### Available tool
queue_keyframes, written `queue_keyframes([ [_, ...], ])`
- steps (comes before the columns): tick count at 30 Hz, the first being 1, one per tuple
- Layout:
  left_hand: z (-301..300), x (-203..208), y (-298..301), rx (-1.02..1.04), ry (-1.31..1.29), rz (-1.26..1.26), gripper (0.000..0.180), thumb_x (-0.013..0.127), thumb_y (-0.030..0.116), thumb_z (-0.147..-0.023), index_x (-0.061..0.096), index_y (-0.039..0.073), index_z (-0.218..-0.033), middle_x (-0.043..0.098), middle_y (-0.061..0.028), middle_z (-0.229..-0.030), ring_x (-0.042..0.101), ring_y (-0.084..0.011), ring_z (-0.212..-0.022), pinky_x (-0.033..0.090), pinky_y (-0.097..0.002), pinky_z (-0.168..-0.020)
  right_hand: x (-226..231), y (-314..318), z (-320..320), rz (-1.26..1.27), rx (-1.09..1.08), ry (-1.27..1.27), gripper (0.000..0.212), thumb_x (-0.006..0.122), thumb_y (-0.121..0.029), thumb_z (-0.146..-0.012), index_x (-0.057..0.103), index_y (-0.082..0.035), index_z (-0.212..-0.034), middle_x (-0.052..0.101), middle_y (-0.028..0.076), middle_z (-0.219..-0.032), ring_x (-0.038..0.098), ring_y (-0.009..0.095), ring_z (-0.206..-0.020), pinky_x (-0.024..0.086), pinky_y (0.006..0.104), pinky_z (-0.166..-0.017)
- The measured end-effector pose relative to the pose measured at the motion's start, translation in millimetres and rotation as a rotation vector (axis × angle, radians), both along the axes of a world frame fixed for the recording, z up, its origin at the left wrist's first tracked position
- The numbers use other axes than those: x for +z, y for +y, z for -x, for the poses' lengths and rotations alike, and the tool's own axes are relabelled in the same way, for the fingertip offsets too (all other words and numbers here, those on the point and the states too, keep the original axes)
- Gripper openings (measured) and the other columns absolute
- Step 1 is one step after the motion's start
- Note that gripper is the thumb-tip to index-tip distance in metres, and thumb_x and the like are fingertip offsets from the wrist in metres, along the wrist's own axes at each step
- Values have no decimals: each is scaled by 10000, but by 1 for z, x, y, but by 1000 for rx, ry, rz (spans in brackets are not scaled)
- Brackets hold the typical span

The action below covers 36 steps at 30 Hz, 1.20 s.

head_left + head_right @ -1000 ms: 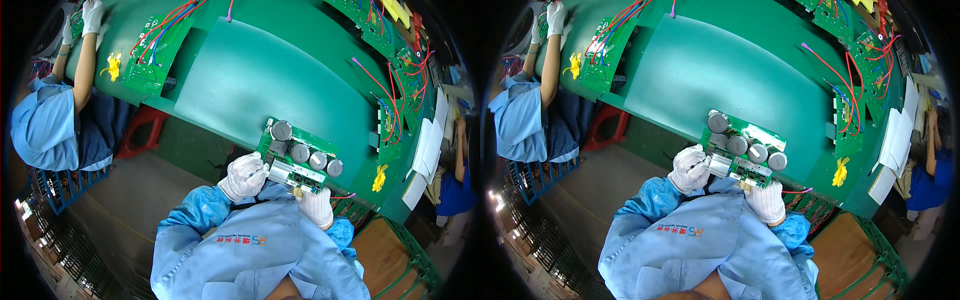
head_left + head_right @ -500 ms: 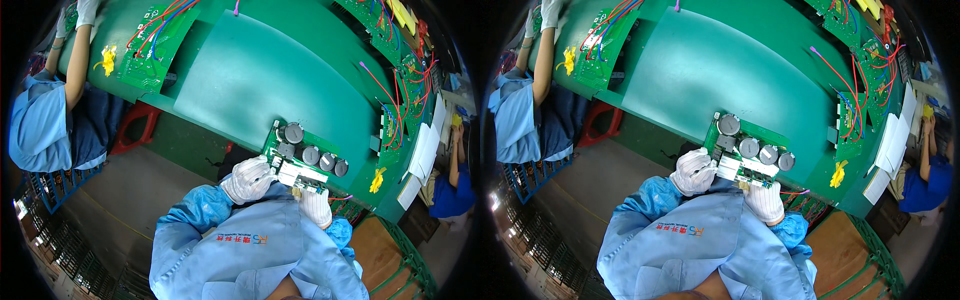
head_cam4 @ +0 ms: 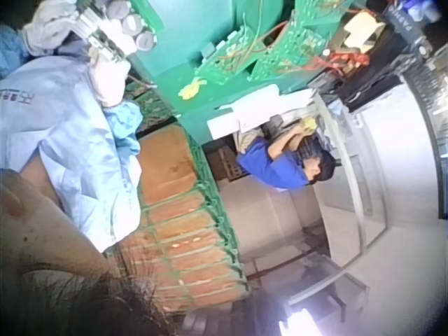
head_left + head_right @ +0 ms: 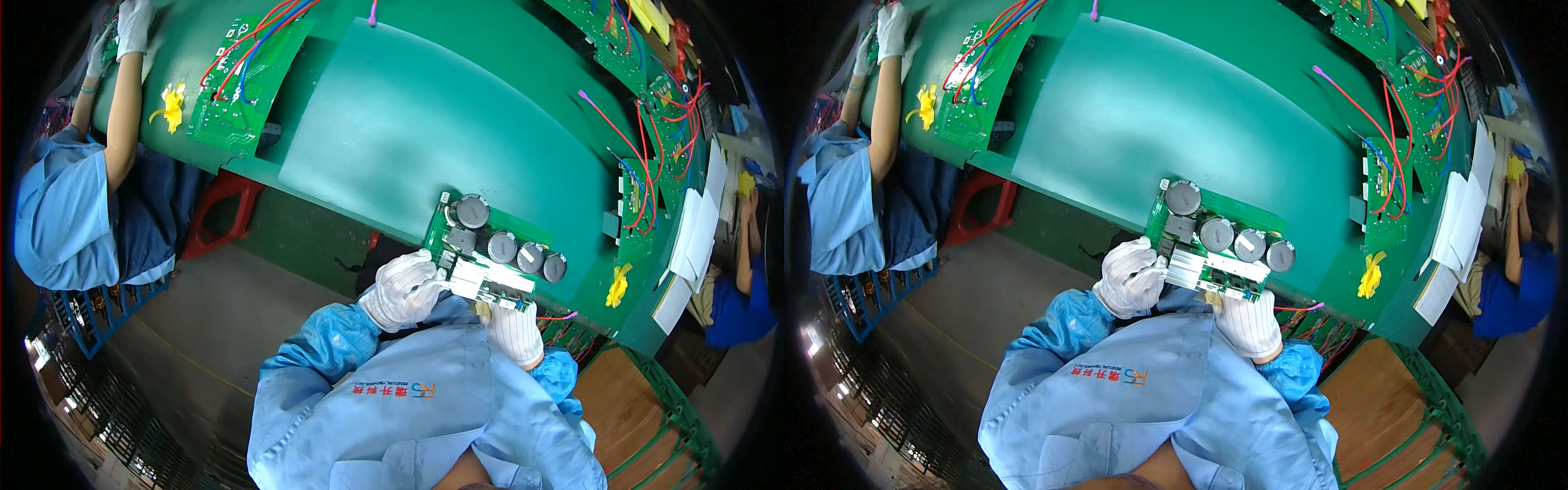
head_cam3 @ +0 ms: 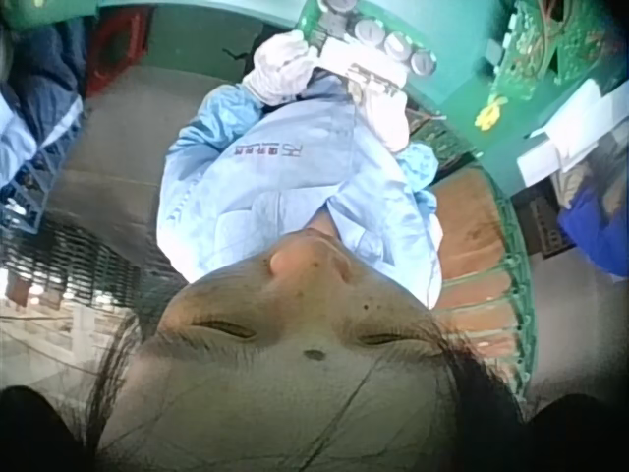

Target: Assembling electronic components, capacitors, and heatsinks onto printed circuit boards at a factory workstation.

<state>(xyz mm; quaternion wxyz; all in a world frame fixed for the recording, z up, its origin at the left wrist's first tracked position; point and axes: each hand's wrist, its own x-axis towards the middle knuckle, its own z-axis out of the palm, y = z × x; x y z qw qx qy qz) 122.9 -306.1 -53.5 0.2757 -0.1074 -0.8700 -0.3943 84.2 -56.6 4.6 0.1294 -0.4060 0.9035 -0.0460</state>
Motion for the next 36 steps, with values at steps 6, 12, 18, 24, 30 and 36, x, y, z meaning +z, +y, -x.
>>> queue_keyframes([
  [6,-1,1,3,40,2,31,407,742,-33,-716,613,105,-1077,585,-117,-1088,634,-326,-997,573,-479,-894,3,-5,1,42,-26,29,307,751,-251,-792,643,-86,-1028,618,113,-934,590,292,-797,445,433,-715],
  [12,2,-3,6,119,100,27,330,763,-33,-765,623,91,-1037,600,-105,-1011,641,-288,-922,613,-453,-816,0,-8,2,129,-75,0,291,731,-229,-817,643,-85,-1054,621,109,-950,591,305,-815,435,434,-715],
  [18,-6,-21,3,102,104,67,425,748,4,-744,577,101,-1121,551,-103,-1084,618,-295,-981,606,-472,-863,-9,-12,7,230,-189,-133,159,681,-160,-828,671,-108,-978,639,97,-859,621,323,-734,471,451,-630],
  [24,-11,-36,4,143,143,92,407,775,66,-739,592,115,-1099,542,-116,-1086,618,-309,-993,597,-475,-845,-16,-6,4,174,-114,-130,214,654,-167,-866,669,-113,-1072,630,114,-1012,611,324,-928,474,477,-762],
  [30,-44,-106,-3,27,65,42,225,792,85,-652,657,103,-832,621,-88,-833,659,-295,-823,591,-479,-808,-8,-18,14,446,-314,-311,257,661,-155,-856,662,-101,-1107,649,127,-993,626,344,-894,490,462,-739],
  [36,-36,-99,-3,-40,21,-105,254,786,72,-552,626,109,-746,630,-88,-753,663,-291,-677,600,-461,-685,-32,2,-4,478,-365,-444,319,693,-69,-761,661,-60,-1078,673,142,-931,652,369,-832,511,456,-709],
])
